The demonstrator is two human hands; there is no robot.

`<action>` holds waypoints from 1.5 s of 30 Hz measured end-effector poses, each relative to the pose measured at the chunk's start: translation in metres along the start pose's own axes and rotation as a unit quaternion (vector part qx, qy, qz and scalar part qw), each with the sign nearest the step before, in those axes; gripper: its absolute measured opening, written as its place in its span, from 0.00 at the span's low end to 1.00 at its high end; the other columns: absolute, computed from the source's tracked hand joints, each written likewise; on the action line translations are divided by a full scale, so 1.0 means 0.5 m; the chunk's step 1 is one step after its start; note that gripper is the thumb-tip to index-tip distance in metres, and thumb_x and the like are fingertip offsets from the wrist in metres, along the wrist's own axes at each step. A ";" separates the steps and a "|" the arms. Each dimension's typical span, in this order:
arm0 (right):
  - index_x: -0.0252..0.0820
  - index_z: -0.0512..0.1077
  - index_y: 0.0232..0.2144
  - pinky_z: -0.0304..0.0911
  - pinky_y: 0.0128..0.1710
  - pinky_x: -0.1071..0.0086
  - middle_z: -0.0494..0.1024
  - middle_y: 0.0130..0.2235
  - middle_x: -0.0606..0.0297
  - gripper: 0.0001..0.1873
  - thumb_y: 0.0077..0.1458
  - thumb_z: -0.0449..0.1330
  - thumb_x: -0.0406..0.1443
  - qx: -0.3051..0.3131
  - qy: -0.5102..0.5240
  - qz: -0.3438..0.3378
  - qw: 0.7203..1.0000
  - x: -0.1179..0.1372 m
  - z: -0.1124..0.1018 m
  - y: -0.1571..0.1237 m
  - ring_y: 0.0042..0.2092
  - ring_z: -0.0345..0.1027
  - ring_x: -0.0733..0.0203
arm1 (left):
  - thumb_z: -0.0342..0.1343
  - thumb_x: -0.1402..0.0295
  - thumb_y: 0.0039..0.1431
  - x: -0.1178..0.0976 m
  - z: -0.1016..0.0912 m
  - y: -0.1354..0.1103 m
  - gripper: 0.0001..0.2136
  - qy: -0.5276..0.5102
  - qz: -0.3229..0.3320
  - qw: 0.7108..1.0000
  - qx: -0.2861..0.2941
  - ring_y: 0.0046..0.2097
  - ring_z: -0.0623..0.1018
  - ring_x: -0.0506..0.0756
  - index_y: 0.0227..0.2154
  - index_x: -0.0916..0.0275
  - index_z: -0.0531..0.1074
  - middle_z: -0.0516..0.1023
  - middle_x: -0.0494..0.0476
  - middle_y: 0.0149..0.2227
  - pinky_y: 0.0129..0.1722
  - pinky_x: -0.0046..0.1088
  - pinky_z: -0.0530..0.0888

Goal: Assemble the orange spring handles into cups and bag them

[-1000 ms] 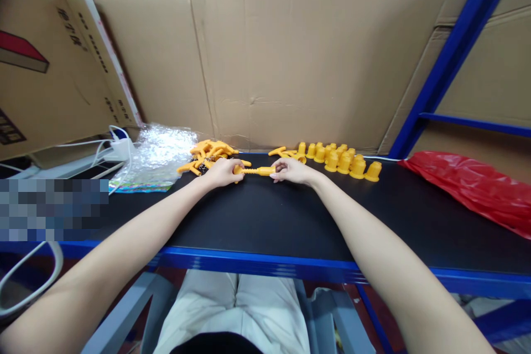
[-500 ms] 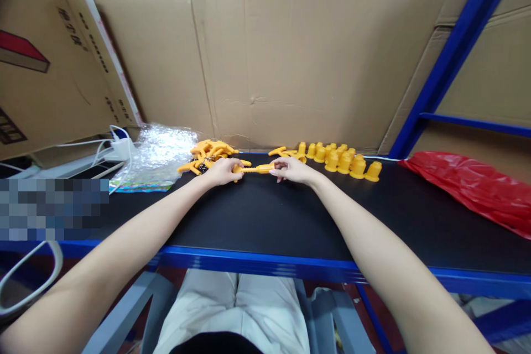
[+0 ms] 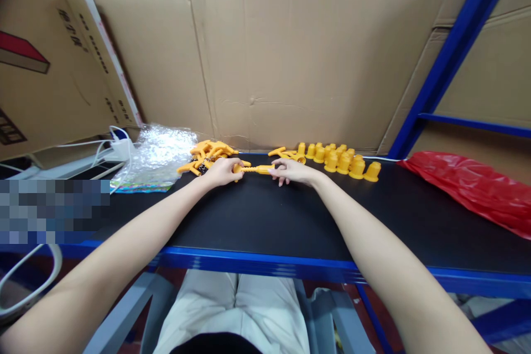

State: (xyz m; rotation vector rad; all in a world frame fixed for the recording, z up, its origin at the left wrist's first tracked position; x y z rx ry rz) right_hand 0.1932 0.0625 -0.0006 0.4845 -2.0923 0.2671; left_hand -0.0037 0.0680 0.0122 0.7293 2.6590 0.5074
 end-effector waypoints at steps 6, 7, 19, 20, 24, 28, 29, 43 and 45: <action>0.38 0.63 0.34 0.57 0.21 0.75 0.74 0.28 0.63 0.18 0.48 0.60 0.46 0.010 0.008 -0.008 1.000 0.001 0.003 -0.004 0.23 0.65 0.70 | 0.53 0.65 0.46 -0.007 -0.008 -0.004 0.13 0.013 0.004 1.000 -0.003 0.28 0.71 0.52 0.36 0.60 0.73 0.75 0.52 0.26 0.31 0.26 0.66; 0.38 0.64 0.30 0.56 0.21 0.75 0.74 0.27 0.62 0.18 0.50 0.58 0.48 0.015 0.002 -0.006 1.000 0.001 0.005 -0.003 0.22 0.64 0.70 | 0.53 0.65 0.46 -0.009 -0.009 -0.005 0.13 0.014 0.005 1.000 -0.004 0.28 0.71 0.52 0.36 0.60 0.73 0.75 0.52 0.26 0.31 0.26 0.66; 0.42 0.62 0.45 0.57 0.21 0.77 0.73 0.36 0.62 0.28 0.42 0.65 0.43 0.001 0.022 0.015 1.000 -0.001 -0.008 -0.008 0.27 0.67 0.69 | 0.53 0.66 0.46 -0.016 -0.013 -0.005 0.13 0.004 0.008 1.000 -0.008 0.28 0.71 0.51 0.36 0.60 0.74 0.75 0.52 0.25 0.31 0.25 0.66; 0.43 0.61 0.45 0.58 0.21 0.77 0.72 0.38 0.63 0.29 0.41 0.66 0.41 -0.002 0.040 0.013 0.999 -0.002 -0.010 -0.010 0.28 0.68 0.69 | 0.53 0.66 0.46 -0.016 -0.013 -0.005 0.13 0.004 0.006 1.000 -0.008 0.28 0.71 0.51 0.36 0.60 0.74 0.75 0.52 0.25 0.31 0.25 0.66; 0.42 0.63 0.38 0.59 0.22 0.77 0.71 0.36 0.64 0.22 0.41 0.66 0.41 -0.011 0.075 0.026 0.997 -0.009 -0.013 -0.011 0.27 0.67 0.71 | 0.53 0.66 0.45 -0.016 -0.014 -0.006 0.13 0.005 0.004 1.000 -0.009 0.28 0.71 0.51 0.36 0.60 0.74 0.75 0.52 0.25 0.30 0.25 0.66; 0.40 0.65 0.36 0.58 0.22 0.76 0.72 0.32 0.64 0.20 0.42 0.64 0.43 -0.012 0.058 0.027 0.998 -0.009 -0.010 -0.011 0.26 0.66 0.70 | 0.53 0.65 0.46 -0.016 -0.014 -0.007 0.13 0.011 0.014 1.000 -0.007 0.28 0.71 0.52 0.36 0.60 0.74 0.75 0.52 0.25 0.31 0.26 0.66; 0.39 0.65 0.35 0.57 0.22 0.76 0.73 0.32 0.64 0.20 0.42 0.64 0.43 -0.015 0.054 0.025 0.998 -0.008 -0.010 -0.011 0.26 0.66 0.70 | 0.53 0.65 0.46 -0.015 -0.013 -0.007 0.13 0.012 0.013 1.000 -0.008 0.28 0.71 0.52 0.36 0.60 0.74 0.75 0.52 0.25 0.31 0.26 0.66; 0.36 0.70 0.37 0.56 0.20 0.75 0.76 0.37 0.55 0.20 0.49 0.59 0.47 -0.009 0.042 -0.009 0.999 -0.006 -0.004 -0.002 0.23 0.64 0.72 | 0.52 0.65 0.46 -0.009 -0.011 -0.005 0.13 0.015 0.015 1.000 -0.013 0.27 0.71 0.51 0.35 0.61 0.74 0.75 0.53 0.25 0.30 0.26 0.65; 0.36 0.69 0.39 0.57 0.20 0.75 0.76 0.38 0.55 0.21 0.51 0.57 0.47 -0.014 0.035 -0.011 0.999 -0.007 -0.003 0.001 0.23 0.65 0.71 | 0.53 0.65 0.46 -0.007 -0.013 -0.004 0.13 0.010 0.008 1.000 -0.017 0.27 0.71 0.51 0.36 0.61 0.74 0.75 0.53 0.25 0.29 0.26 0.65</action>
Point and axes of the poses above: each hand's wrist, its own y-axis towards the middle knuckle, its own z-axis out of the palm, x = y × z, the point moved 6 cm from there along y, towards the middle knuckle
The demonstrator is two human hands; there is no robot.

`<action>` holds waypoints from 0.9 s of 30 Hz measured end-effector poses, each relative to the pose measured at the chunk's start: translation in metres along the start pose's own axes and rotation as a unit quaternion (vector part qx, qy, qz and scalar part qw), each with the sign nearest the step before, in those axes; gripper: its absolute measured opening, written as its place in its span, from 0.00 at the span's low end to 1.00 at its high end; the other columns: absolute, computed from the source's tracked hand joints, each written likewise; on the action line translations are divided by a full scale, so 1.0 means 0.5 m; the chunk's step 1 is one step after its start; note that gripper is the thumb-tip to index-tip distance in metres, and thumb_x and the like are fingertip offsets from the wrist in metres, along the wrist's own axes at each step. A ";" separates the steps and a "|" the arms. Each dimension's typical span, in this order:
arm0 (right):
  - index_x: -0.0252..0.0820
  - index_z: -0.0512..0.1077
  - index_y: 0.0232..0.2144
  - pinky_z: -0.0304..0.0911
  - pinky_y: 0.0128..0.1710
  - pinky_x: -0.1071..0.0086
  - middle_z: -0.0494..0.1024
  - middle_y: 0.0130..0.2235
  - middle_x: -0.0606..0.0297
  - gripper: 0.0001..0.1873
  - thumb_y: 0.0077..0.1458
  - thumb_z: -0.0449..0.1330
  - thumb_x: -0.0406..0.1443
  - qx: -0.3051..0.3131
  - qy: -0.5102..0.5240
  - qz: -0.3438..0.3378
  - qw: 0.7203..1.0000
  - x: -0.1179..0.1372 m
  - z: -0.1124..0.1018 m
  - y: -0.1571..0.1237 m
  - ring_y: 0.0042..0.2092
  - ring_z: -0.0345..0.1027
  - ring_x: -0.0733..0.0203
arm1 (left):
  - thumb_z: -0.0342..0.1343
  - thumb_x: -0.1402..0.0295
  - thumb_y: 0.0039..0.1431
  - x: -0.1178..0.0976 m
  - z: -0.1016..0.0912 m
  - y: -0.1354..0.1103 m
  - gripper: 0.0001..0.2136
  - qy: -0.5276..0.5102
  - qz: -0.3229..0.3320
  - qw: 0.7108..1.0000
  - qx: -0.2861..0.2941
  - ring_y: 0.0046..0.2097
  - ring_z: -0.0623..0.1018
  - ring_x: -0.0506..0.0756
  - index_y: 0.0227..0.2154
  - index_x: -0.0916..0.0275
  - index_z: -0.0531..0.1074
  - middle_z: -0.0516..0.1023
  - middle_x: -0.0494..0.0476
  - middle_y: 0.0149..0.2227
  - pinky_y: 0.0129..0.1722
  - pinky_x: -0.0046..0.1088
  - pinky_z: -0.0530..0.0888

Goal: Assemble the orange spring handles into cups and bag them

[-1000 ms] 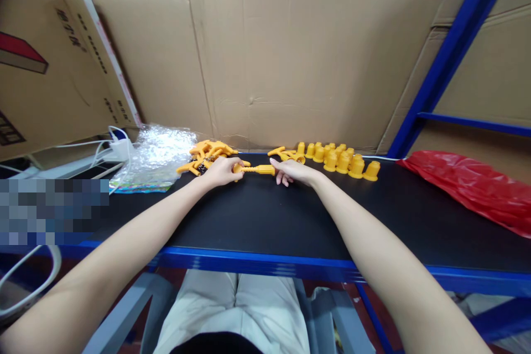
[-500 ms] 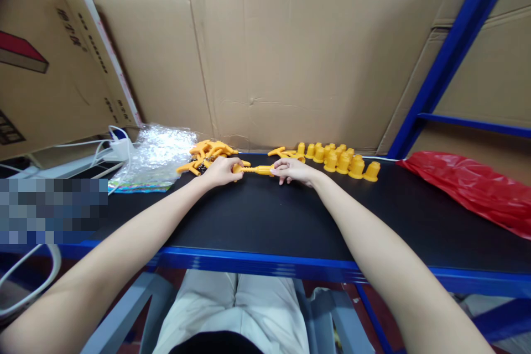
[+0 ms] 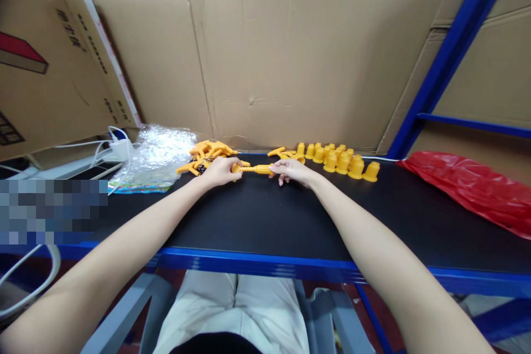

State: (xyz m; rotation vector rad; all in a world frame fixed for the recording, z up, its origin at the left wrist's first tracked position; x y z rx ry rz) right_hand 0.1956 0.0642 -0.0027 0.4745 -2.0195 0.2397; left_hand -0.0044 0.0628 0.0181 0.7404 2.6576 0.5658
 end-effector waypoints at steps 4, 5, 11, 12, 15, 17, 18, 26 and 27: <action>0.40 0.65 0.46 0.64 0.29 0.69 0.73 0.42 0.56 0.25 0.49 0.58 0.47 -0.075 -0.099 -0.092 0.988 0.021 -0.004 0.003 0.33 0.69 0.63 | 0.54 0.65 0.44 0.005 0.000 0.003 0.13 -0.022 -0.020 1.000 0.007 0.27 0.71 0.51 0.35 0.61 0.74 0.75 0.53 0.25 0.28 0.25 0.65; 0.41 0.64 0.47 0.65 0.35 0.66 0.72 0.44 0.56 0.26 0.47 0.60 0.46 -0.101 -0.147 -0.143 0.974 0.035 -0.003 0.001 0.38 0.69 0.60 | 0.54 0.65 0.44 0.005 0.001 0.004 0.13 -0.027 -0.023 0.999 0.008 0.27 0.71 0.51 0.35 0.61 0.74 0.75 0.53 0.25 0.28 0.25 0.65; 0.41 0.69 0.43 0.55 0.48 0.55 0.73 0.42 0.54 0.17 0.52 0.56 0.42 -0.131 -0.411 -0.297 0.852 0.082 0.038 -0.013 0.47 0.64 0.50 | 0.55 0.65 0.43 -0.002 0.000 0.003 0.13 -0.050 -0.032 0.998 0.010 0.27 0.71 0.51 0.34 0.61 0.75 0.74 0.52 0.24 0.26 0.25 0.64; 0.40 0.69 0.43 0.55 0.47 0.56 0.74 0.41 0.54 0.15 0.54 0.54 0.41 -0.131 -0.426 -0.302 0.843 0.084 0.042 -0.014 0.46 0.65 0.51 | 0.55 0.65 0.43 -0.003 -0.001 0.002 0.13 -0.053 -0.035 0.998 0.009 0.27 0.71 0.51 0.33 0.61 0.75 0.73 0.51 0.24 0.26 0.25 0.64; 0.38 0.69 0.43 0.56 0.46 0.58 0.73 0.39 0.53 0.15 0.56 0.51 0.40 -0.131 -0.438 -0.319 0.830 0.090 0.048 -0.020 0.43 0.65 0.51 | 0.55 0.66 0.43 -0.008 -0.004 0.001 0.12 -0.053 -0.036 0.998 0.005 0.27 0.71 0.51 0.33 0.61 0.75 0.74 0.51 0.24 0.27 0.24 0.64; 0.38 0.69 0.42 0.57 0.44 0.59 0.73 0.38 0.52 0.16 0.57 0.50 0.40 -0.128 -0.434 -0.322 0.832 0.090 0.049 -0.021 0.42 0.65 0.52 | 0.54 0.66 0.43 -0.011 -0.006 0.000 0.12 -0.046 -0.032 0.998 0.004 0.27 0.71 0.51 0.33 0.61 0.75 0.74 0.51 0.24 0.28 0.25 0.65; 0.37 0.69 0.42 0.58 0.43 0.60 0.73 0.38 0.53 0.16 0.57 0.50 0.40 -0.124 -0.432 -0.321 0.833 0.089 0.049 -0.021 0.41 0.65 0.52 | 0.54 0.66 0.43 -0.013 -0.007 0.000 0.13 -0.042 -0.029 0.999 0.003 0.28 0.71 0.51 0.34 0.61 0.75 0.74 0.52 0.24 0.29 0.25 0.65; 0.38 0.71 0.39 0.58 0.39 0.64 0.74 0.36 0.55 0.15 0.57 0.50 0.41 -0.104 -0.405 -0.288 0.861 0.092 0.050 -0.020 0.38 0.65 0.55 | 0.54 0.66 0.45 -0.019 -0.014 -0.002 0.13 -0.005 -0.011 1.000 -0.010 0.29 0.72 0.52 0.36 0.60 0.74 0.75 0.52 0.25 0.32 0.26 0.66; 0.38 0.71 0.38 0.58 0.38 0.65 0.74 0.35 0.56 0.15 0.57 0.50 0.41 -0.103 -0.396 -0.278 0.869 0.092 0.049 -0.019 0.37 0.65 0.56 | 0.54 0.66 0.45 -0.022 -0.016 -0.002 0.13 0.002 -0.002 1.000 -0.014 0.29 0.72 0.52 0.36 0.60 0.74 0.75 0.52 0.26 0.32 0.26 0.66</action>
Point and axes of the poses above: each hand's wrist, its own y-axis towards the middle knuckle, its own z-axis out of the palm, x = y × z, the point moved 6 cm from there along y, towards the middle knuckle
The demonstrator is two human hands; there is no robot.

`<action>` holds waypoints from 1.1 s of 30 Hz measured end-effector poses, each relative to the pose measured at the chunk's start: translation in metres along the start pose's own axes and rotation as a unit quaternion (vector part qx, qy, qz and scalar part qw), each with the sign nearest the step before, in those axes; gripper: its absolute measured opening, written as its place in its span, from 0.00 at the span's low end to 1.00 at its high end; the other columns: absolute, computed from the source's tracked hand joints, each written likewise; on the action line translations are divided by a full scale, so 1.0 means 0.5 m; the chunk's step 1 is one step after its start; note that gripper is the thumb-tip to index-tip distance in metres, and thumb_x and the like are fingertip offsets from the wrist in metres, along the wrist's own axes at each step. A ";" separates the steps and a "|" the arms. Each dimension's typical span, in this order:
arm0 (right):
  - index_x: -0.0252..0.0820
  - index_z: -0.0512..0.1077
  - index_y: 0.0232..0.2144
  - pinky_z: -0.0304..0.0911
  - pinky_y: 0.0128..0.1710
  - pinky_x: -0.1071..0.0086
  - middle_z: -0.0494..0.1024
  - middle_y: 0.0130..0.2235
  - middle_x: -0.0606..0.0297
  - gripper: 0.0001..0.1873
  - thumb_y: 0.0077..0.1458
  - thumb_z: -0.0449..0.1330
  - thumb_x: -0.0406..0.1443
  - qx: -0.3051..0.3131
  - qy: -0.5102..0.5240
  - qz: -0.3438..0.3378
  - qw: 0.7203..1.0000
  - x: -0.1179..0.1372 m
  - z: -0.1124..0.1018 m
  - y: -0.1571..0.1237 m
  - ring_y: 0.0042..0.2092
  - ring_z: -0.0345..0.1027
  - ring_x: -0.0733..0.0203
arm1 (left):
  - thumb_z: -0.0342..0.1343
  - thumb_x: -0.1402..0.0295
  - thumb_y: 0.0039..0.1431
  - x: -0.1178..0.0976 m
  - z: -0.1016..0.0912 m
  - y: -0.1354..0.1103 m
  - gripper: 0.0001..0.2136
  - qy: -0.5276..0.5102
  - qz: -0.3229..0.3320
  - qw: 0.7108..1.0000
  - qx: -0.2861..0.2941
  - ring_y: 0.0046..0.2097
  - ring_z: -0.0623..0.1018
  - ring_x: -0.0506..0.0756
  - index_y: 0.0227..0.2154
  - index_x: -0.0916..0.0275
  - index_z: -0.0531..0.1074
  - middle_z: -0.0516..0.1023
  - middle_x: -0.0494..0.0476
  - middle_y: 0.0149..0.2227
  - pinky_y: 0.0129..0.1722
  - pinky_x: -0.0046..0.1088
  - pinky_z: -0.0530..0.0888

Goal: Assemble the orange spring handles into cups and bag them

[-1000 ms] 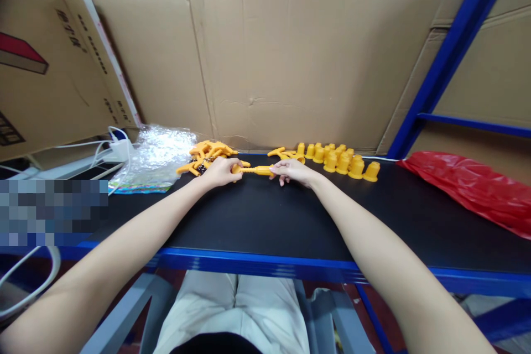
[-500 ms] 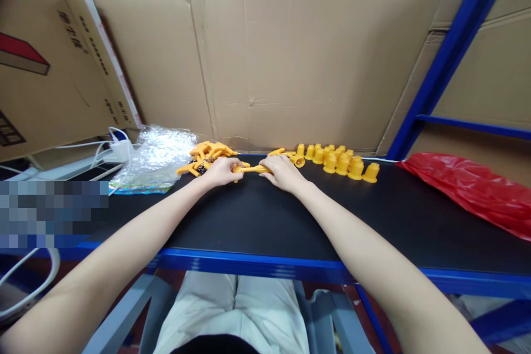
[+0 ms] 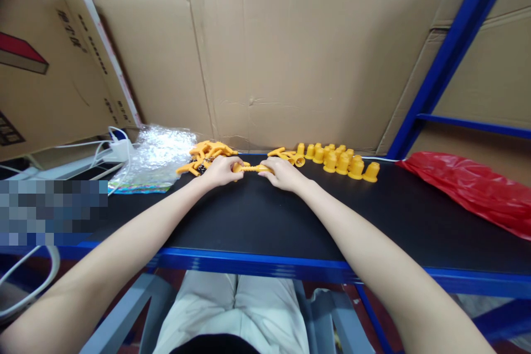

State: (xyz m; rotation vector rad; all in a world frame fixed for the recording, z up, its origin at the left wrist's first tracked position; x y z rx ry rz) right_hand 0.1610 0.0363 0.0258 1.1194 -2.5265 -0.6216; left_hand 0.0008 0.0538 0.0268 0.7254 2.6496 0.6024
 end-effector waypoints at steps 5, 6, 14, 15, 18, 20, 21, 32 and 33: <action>0.39 0.72 0.38 0.59 0.33 0.68 0.75 0.33 0.61 0.16 0.55 0.51 0.43 0.033 0.091 0.081 0.992 -0.022 0.011 -0.001 0.32 0.66 0.60 | 0.53 0.67 0.46 -0.016 -0.009 -0.002 0.13 0.030 0.041 0.999 -0.018 0.30 0.72 0.52 0.36 0.61 0.74 0.75 0.53 0.26 0.35 0.28 0.67; 0.39 0.72 0.38 0.59 0.33 0.68 0.75 0.34 0.61 0.17 0.55 0.51 0.44 0.036 0.103 0.089 0.990 -0.025 0.014 -0.002 0.32 0.66 0.60 | 0.53 0.66 0.46 -0.017 -0.009 -0.002 0.13 0.032 0.041 0.998 -0.017 0.29 0.72 0.53 0.36 0.61 0.74 0.75 0.53 0.26 0.35 0.28 0.67; 0.39 0.70 0.42 0.58 0.44 0.61 0.74 0.41 0.56 0.19 0.51 0.57 0.44 -0.010 0.020 0.017 1.000 -0.018 0.001 -0.001 0.42 0.66 0.53 | 0.54 0.66 0.44 -0.004 -0.002 0.000 0.13 0.008 0.003 1.000 -0.008 0.29 0.73 0.53 0.35 0.61 0.74 0.75 0.53 0.26 0.32 0.27 0.67; 0.39 0.70 0.42 0.57 0.45 0.60 0.74 0.40 0.55 0.18 0.51 0.57 0.43 -0.013 -0.005 -0.001 1.000 -0.014 -0.001 -0.001 0.43 0.66 0.52 | 0.54 0.66 0.44 -0.002 -0.001 0.001 0.13 0.003 -0.003 1.000 -0.006 0.29 0.73 0.53 0.35 0.61 0.74 0.76 0.53 0.26 0.31 0.27 0.67; 0.38 0.70 0.41 0.57 0.45 0.60 0.74 0.38 0.54 0.16 0.55 0.54 0.41 -0.013 -0.035 -0.026 0.999 -0.003 -0.007 0.000 0.42 0.66 0.52 | 0.54 0.67 0.44 -0.001 -0.002 0.001 0.13 -0.008 -0.006 1.000 -0.009 0.28 0.72 0.52 0.35 0.61 0.74 0.75 0.52 0.25 0.31 0.26 0.66; 0.38 0.70 0.41 0.58 0.43 0.61 0.74 0.37 0.53 0.15 0.55 0.52 0.40 -0.012 -0.023 -0.031 0.999 0.003 -0.011 -0.002 0.41 0.66 0.53 | 0.54 0.67 0.44 -0.005 -0.005 -0.001 0.13 -0.011 0.000 1.000 -0.014 0.28 0.72 0.52 0.34 0.61 0.74 0.75 0.52 0.24 0.30 0.26 0.66; 0.38 0.71 0.40 0.58 0.43 0.62 0.74 0.37 0.54 0.15 0.56 0.52 0.41 -0.011 -0.014 -0.031 0.999 0.005 -0.013 -0.003 0.40 0.66 0.53 | 0.54 0.67 0.44 -0.007 -0.006 -0.001 0.12 -0.012 0.004 1.000 -0.016 0.27 0.71 0.51 0.34 0.62 0.74 0.74 0.52 0.24 0.30 0.25 0.65; 0.37 0.72 0.37 0.58 0.32 0.68 0.73 0.31 0.61 0.18 0.52 0.54 0.45 0.048 0.140 0.083 0.986 -0.006 -0.013 -0.003 0.31 0.64 0.62 | 0.53 0.66 0.45 -0.022 -0.016 -0.005 0.12 -0.003 0.054 0.998 -0.038 0.25 0.70 0.50 0.34 0.61 0.74 0.73 0.50 0.22 0.29 0.25 0.64; 0.36 0.72 0.36 0.58 0.30 0.69 0.73 0.29 0.62 0.19 0.52 0.54 0.46 0.056 0.159 0.102 0.980 -0.010 -0.011 -0.003 0.29 0.63 0.63 | 0.53 0.66 0.45 -0.023 -0.016 -0.006 0.12 -0.003 0.055 0.998 -0.038 0.26 0.70 0.50 0.34 0.61 0.74 0.73 0.50 0.22 0.29 0.25 0.64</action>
Point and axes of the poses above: each hand's wrist, its own y-axis towards the middle knuckle, its own z-axis out of the palm, x = y × z, the point moved 6 cm from there along y, towards the middle knuckle
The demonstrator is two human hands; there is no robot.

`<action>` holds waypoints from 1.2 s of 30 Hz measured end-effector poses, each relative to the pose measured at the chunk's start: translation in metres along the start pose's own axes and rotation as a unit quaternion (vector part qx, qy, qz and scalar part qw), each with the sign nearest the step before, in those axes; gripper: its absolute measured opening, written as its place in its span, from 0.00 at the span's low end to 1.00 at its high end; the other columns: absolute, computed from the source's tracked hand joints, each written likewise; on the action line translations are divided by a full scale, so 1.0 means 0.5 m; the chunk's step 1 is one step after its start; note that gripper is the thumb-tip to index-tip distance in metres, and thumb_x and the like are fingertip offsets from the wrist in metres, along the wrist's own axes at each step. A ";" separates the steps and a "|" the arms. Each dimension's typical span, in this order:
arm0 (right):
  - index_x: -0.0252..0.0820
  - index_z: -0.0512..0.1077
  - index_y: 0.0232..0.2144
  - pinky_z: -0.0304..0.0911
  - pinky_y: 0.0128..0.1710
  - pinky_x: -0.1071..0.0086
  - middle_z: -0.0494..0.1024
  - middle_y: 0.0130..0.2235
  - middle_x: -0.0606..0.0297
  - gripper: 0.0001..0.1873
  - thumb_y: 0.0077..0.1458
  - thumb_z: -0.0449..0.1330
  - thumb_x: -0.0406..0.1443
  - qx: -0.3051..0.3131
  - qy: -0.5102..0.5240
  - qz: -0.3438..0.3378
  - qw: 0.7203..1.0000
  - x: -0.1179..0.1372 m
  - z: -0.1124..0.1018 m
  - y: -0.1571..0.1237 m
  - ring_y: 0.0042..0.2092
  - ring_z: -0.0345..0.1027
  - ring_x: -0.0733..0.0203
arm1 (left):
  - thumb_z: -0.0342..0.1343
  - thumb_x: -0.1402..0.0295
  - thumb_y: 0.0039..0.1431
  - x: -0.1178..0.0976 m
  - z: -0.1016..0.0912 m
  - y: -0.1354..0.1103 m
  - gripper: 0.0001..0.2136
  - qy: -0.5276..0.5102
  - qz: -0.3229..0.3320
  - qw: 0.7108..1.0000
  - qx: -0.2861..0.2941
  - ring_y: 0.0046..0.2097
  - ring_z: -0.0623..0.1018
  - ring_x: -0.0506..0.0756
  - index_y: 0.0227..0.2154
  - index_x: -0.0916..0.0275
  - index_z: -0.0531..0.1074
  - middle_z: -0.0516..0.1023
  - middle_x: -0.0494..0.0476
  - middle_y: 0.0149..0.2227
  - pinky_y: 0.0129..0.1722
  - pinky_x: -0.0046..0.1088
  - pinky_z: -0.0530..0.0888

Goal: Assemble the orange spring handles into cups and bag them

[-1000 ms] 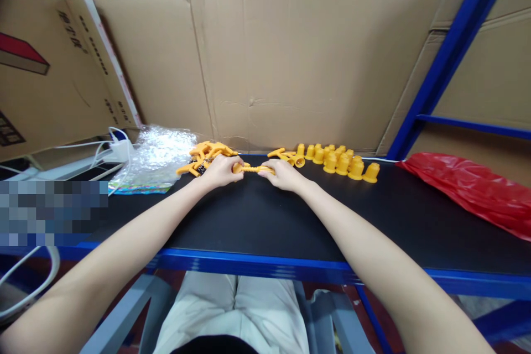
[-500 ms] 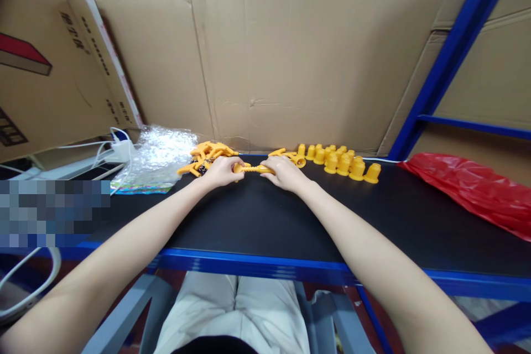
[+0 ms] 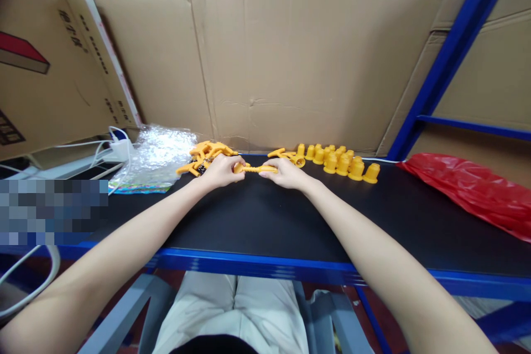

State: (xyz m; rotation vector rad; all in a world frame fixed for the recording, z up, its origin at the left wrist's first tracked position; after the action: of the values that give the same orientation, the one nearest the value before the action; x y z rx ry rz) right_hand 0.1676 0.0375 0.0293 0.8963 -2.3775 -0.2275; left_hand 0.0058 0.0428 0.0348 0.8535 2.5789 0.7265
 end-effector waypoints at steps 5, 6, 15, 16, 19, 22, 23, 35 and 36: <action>0.34 0.73 0.33 0.53 0.25 0.71 0.70 0.24 0.65 0.22 0.50 0.55 0.48 0.040 0.062 0.058 0.996 -0.016 0.006 -0.002 0.24 0.59 0.67 | 0.53 0.67 0.44 -0.002 0.006 -0.001 0.13 -0.014 -0.004 1.000 0.013 0.26 0.70 0.50 0.35 0.61 0.74 0.73 0.50 0.23 0.29 0.25 0.64; 0.34 0.73 0.32 0.54 0.25 0.71 0.70 0.24 0.64 0.22 0.50 0.55 0.48 0.049 0.067 0.058 0.995 -0.017 0.009 -0.002 0.24 0.59 0.67 | 0.53 0.67 0.44 -0.001 0.008 -0.001 0.13 -0.019 -0.007 1.000 0.016 0.26 0.69 0.50 0.35 0.61 0.74 0.73 0.51 0.23 0.29 0.25 0.64; 0.36 0.70 0.41 0.58 0.43 0.62 0.74 0.37 0.54 0.17 0.53 0.55 0.42 -0.059 -0.178 -0.130 0.974 0.007 0.013 0.002 0.40 0.66 0.55 | 0.55 0.66 0.41 0.026 0.028 0.003 0.11 -0.101 -0.102 0.986 0.085 0.23 0.66 0.48 0.30 0.64 0.74 0.69 0.49 0.20 0.23 0.24 0.61; 0.36 0.70 0.41 0.58 0.42 0.62 0.74 0.36 0.54 0.16 0.54 0.54 0.41 -0.058 -0.199 -0.142 0.968 0.011 0.014 0.002 0.40 0.66 0.55 | 0.55 0.66 0.41 0.027 0.026 0.003 0.11 -0.107 -0.104 0.986 0.081 0.22 0.66 0.48 0.30 0.63 0.74 0.69 0.49 0.20 0.23 0.24 0.61; 0.36 0.71 0.39 0.58 0.40 0.64 0.74 0.33 0.55 0.15 0.56 0.52 0.41 -0.055 -0.208 -0.147 0.965 0.023 0.011 -0.001 0.37 0.65 0.56 | 0.55 0.67 0.41 0.023 0.018 0.003 0.11 -0.094 -0.092 0.989 0.061 0.23 0.66 0.48 0.30 0.63 0.74 0.69 0.49 0.20 0.23 0.24 0.60; 0.37 0.72 0.37 0.57 0.35 0.67 0.74 0.33 0.57 0.16 0.55 0.53 0.43 -0.052 -0.156 -0.106 0.981 0.026 0.005 -0.003 0.34 0.65 0.58 | 0.56 0.66 0.41 0.013 0.008 0.002 0.11 -0.049 -0.058 0.997 0.033 0.24 0.67 0.49 0.31 0.62 0.74 0.70 0.49 0.21 0.25 0.24 0.61; 0.37 0.72 0.36 0.57 0.33 0.68 0.74 0.32 0.58 0.16 0.54 0.53 0.44 -0.046 -0.129 -0.084 0.987 0.024 0.004 -0.003 0.32 0.65 0.60 | 0.56 0.66 0.41 0.009 0.004 0.002 0.11 -0.035 -0.043 0.998 0.020 0.24 0.67 0.49 0.32 0.61 0.74 0.71 0.49 0.21 0.26 0.24 0.61; 0.35 0.72 0.29 0.55 0.25 0.71 0.69 0.23 0.65 0.23 0.46 0.56 0.51 0.060 0.090 0.067 0.992 0.001 -0.002 -0.003 0.24 0.59 0.68 | 0.53 0.67 0.45 -0.025 -0.005 0.000 0.10 0.037 0.054 0.997 -0.029 0.24 0.69 0.49 0.32 0.62 0.73 0.72 0.48 0.21 0.35 0.28 0.63; 0.35 0.72 0.29 0.56 0.25 0.71 0.69 0.23 0.65 0.23 0.46 0.57 0.51 0.062 0.097 0.069 0.991 0.001 -0.003 -0.003 0.24 0.60 0.67 | 0.53 0.67 0.45 -0.026 -0.005 0.000 0.10 0.043 0.055 0.997 -0.029 0.25 0.70 0.50 0.32 0.62 0.72 0.73 0.49 0.21 0.36 0.29 0.63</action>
State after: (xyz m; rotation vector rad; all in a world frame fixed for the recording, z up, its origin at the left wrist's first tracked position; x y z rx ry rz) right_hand 0.1687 0.0360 0.0301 0.7673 -2.2783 0.0598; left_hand 0.0148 0.0338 0.0387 0.9729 2.5865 0.8845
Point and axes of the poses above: each hand's wrist, its own y-axis towards the middle knuckle, its own z-axis out of the palm, x = y × z, the point moved 6 cm from there along y, towards the middle knuckle
